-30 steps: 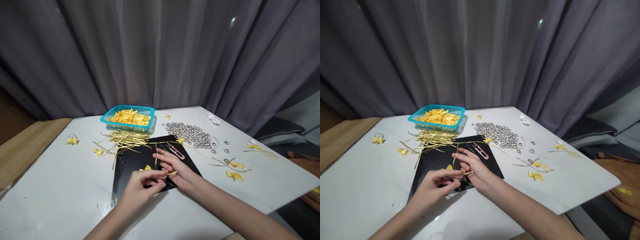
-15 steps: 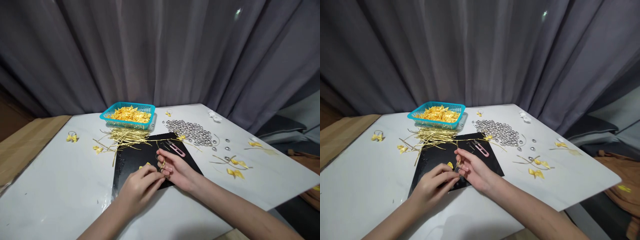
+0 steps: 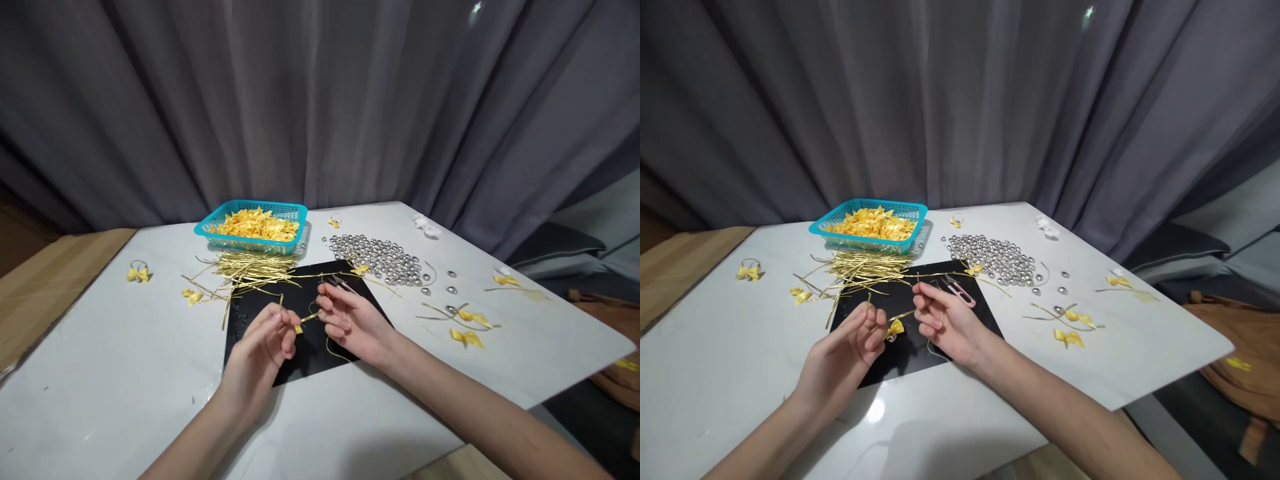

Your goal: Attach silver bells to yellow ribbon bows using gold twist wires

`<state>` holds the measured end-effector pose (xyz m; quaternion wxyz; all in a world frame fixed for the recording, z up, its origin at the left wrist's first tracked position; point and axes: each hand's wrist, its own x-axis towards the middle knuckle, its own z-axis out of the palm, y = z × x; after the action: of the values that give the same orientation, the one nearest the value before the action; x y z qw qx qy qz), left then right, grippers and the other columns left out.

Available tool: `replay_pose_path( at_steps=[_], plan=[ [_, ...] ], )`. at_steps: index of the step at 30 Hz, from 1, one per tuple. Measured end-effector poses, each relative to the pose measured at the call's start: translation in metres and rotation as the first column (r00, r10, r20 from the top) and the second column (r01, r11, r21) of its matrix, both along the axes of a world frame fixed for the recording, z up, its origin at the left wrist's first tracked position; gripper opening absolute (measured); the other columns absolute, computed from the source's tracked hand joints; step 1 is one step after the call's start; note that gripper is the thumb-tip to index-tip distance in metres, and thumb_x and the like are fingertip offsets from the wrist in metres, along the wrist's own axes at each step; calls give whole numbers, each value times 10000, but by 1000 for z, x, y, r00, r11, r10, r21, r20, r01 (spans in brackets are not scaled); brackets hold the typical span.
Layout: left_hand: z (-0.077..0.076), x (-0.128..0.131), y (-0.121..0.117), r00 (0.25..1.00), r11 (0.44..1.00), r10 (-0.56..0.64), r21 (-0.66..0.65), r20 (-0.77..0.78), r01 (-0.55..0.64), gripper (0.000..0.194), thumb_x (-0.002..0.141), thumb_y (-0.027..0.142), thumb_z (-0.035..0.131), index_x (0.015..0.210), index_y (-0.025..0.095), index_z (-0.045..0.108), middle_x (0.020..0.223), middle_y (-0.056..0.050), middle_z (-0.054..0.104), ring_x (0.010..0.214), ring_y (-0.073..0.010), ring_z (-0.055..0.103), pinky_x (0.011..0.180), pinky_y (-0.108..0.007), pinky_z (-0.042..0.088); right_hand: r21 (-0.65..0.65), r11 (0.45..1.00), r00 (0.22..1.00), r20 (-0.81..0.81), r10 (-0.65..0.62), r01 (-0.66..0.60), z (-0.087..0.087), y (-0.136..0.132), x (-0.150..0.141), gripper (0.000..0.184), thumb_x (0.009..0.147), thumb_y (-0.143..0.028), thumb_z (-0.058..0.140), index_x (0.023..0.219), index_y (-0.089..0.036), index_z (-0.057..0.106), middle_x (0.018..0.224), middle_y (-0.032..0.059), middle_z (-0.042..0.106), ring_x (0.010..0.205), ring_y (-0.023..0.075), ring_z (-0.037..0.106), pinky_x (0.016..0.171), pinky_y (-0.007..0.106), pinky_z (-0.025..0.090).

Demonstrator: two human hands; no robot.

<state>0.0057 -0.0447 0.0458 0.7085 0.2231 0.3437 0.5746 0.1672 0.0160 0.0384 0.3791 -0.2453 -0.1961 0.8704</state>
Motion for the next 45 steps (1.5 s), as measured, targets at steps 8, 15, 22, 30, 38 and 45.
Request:
replay_pose_path(
  at_steps=[8, 15, 22, 30, 38, 45],
  plan=[
    [-2, 0, 3, 1000, 998, -2, -65, 26, 4, 169, 642, 219, 756, 669, 145, 607, 670, 36, 524, 473, -31, 364, 426, -148, 364, 129, 992, 999, 55, 4, -11, 4, -2, 1, 146, 740, -222, 682, 697, -125, 582, 578, -63, 477, 379, 1, 264, 356, 125, 253],
    [0, -6, 11, 981, 981, 185, -51, -52, -188, 189, 642, 246, 744, 739, 151, 613, 793, 23, 559, 508, -35, 404, 435, -144, 386, 134, 991, 996, 92, -22, 9, 4, -3, 2, 128, 721, -237, 691, 739, -135, 617, 674, -44, 557, 392, -4, 267, 377, 139, 273],
    [-9, -24, 29, 841, 981, 183, 43, -509, -187, 211, 694, 382, 600, 748, 180, 572, 718, 29, 484, 502, -60, 368, 482, -187, 361, 513, 816, 738, 654, -169, -268, -6, 11, -6, 203, 841, -335, 505, 851, -164, 613, 773, -13, 579, 423, 20, 298, 428, 176, 337],
    [1, -100, 52, 248, 910, 336, 246, -909, -333, 134, 588, 329, 679, 567, 223, 599, 656, -21, 533, 585, -168, 363, 511, -266, 176, 634, 521, 224, 731, -644, -572, -21, 68, -54, 136, 771, -192, 631, 892, -131, 634, 1053, 116, 600, 981, 227, 550, 849, 343, 409],
    [-18, -119, 69, 402, 832, 493, 282, -772, -478, 187, 691, 354, 596, 738, 173, 609, 693, -24, 607, 483, -109, 419, 474, -234, 314, 595, 476, 133, 704, -698, -648, -19, 81, -64, 133, 855, -253, 584, 850, -132, 638, 939, 54, 653, 904, 167, 601, 842, 367, 461],
    [-24, -114, 70, 570, 817, 557, 272, -604, -509, 317, 636, 213, 711, 935, 181, 609, 685, -11, 643, 449, -100, 496, 427, -201, 384, 749, 483, 259, 629, -733, -454, -16, 94, -57, 56, 694, -193, 695, 658, -158, 720, 718, 65, 700, 717, 192, 634, 680, 293, 450]
  ],
)
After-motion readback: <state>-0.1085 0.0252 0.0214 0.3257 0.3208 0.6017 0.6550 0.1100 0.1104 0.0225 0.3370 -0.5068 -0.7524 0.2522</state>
